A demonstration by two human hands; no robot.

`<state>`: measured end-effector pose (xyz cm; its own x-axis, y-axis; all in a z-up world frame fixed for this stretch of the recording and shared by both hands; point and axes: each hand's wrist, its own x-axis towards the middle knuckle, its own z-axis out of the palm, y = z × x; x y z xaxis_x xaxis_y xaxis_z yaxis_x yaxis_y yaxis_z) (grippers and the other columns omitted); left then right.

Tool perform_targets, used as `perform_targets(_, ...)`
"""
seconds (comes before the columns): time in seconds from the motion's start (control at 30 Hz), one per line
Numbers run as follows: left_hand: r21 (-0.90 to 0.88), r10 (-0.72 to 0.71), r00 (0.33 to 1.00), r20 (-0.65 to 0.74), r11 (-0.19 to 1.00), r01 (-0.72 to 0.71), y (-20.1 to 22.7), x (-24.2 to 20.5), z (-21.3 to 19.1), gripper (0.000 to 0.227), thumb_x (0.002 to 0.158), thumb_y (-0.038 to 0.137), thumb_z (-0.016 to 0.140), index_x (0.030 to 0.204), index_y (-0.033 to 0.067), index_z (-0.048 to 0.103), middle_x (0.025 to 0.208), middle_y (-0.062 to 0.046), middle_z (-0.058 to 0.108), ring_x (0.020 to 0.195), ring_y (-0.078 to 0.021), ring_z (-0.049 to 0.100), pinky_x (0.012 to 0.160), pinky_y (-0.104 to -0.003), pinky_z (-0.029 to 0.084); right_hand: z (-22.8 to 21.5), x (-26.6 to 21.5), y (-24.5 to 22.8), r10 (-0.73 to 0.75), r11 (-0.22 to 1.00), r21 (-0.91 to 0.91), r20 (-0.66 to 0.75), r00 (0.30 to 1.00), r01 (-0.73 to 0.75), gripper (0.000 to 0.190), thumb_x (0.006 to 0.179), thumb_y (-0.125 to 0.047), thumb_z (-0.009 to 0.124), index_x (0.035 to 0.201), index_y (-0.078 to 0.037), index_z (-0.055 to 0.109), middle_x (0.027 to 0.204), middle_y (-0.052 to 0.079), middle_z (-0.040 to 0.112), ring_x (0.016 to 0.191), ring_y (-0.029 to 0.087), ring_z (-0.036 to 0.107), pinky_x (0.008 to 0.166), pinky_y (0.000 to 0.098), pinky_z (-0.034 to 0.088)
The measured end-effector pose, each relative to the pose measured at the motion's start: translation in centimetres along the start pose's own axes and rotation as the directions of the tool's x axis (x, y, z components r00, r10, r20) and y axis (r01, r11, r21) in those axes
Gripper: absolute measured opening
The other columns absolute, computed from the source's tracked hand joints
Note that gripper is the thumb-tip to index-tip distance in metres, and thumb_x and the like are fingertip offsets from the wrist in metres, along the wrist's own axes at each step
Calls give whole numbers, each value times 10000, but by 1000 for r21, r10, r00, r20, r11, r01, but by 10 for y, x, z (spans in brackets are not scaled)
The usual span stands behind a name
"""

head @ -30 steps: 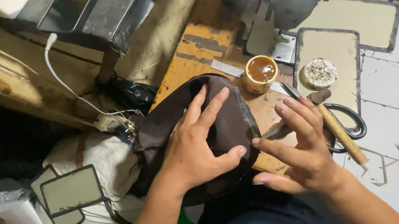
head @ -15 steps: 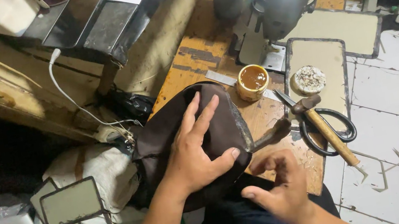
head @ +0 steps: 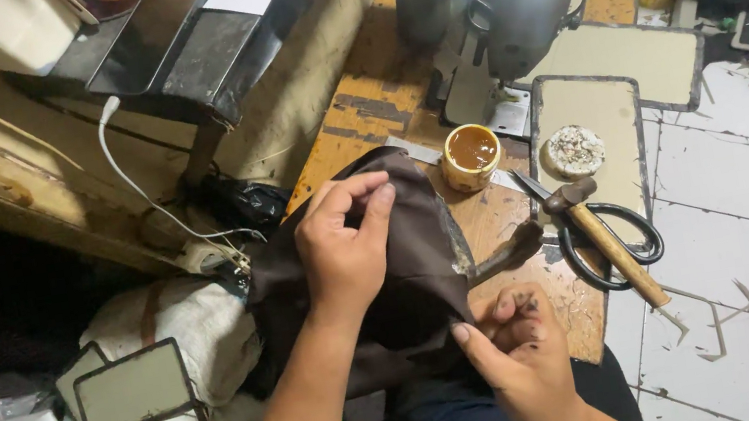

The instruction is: Applying edge finish and hammering the seams of a leather bag at a workshop station.

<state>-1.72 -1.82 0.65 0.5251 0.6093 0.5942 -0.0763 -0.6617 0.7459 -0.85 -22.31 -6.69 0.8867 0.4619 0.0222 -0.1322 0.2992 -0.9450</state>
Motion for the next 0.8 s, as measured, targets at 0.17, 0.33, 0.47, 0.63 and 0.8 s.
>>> perform_targets(0.17, 28, -1, 999, -34, 1000, 2, -1, 25, 0, 119, 956, 183, 695, 1041, 110, 737, 934, -43, 727, 817, -164, 680, 821, -308, 546, 10, 12, -32, 96, 980, 172, 17, 995, -98, 420, 809, 140, 723, 949, -98, 406, 785, 144, 593, 605, 166, 540, 568, 275, 481)
perform_targets(0.33, 33, -26, 997, -76, 999, 29, -13, 44, 10, 108, 934, 162, 701, 1029, 122, 736, 935, -29, 695, 809, -131, 677, 803, -287, 556, 12, 23, -32, 164, 974, 165, -35, 986, -156, 479, 759, 155, 744, 981, -103, 407, 795, 207, 672, 602, 192, 603, 582, 286, 534)
perform_targets(0.47, 74, -36, 998, -51, 996, 39, -23, 47, 18, 120, 923, 156, 674, 1022, 138, 739, 911, -41, 674, 747, -145, 667, 778, -306, 558, 10, 28, -26, 93, 988, 131, -65, 993, -84, 486, 764, 145, 752, 944, -119, 385, 743, 204, 693, 557, 207, 607, 556, 275, 515)
perform_targets(0.63, 91, -80, 995, -54, 992, 85, -30, 43, 21, 116, 919, 163, 671, 1012, 144, 737, 920, -31, 656, 769, -142, 670, 771, -306, 556, 6, 32, -19, 63, 996, 61, -95, 993, -57, 464, 763, 115, 772, 925, -117, 404, 742, 165, 690, 581, 163, 589, 560, 259, 494)
perform_targets(0.8, 58, -61, 995, -82, 996, 66, -24, 33, 16, 142, 939, 129, 682, 1077, 108, 707, 1012, -49, 664, 861, -166, 680, 859, -313, 568, 7, 33, -23, 66, 998, 28, -96, 993, -64, 432, 771, 115, 770, 891, -91, 409, 731, 180, 696, 628, 173, 600, 598, 269, 511)
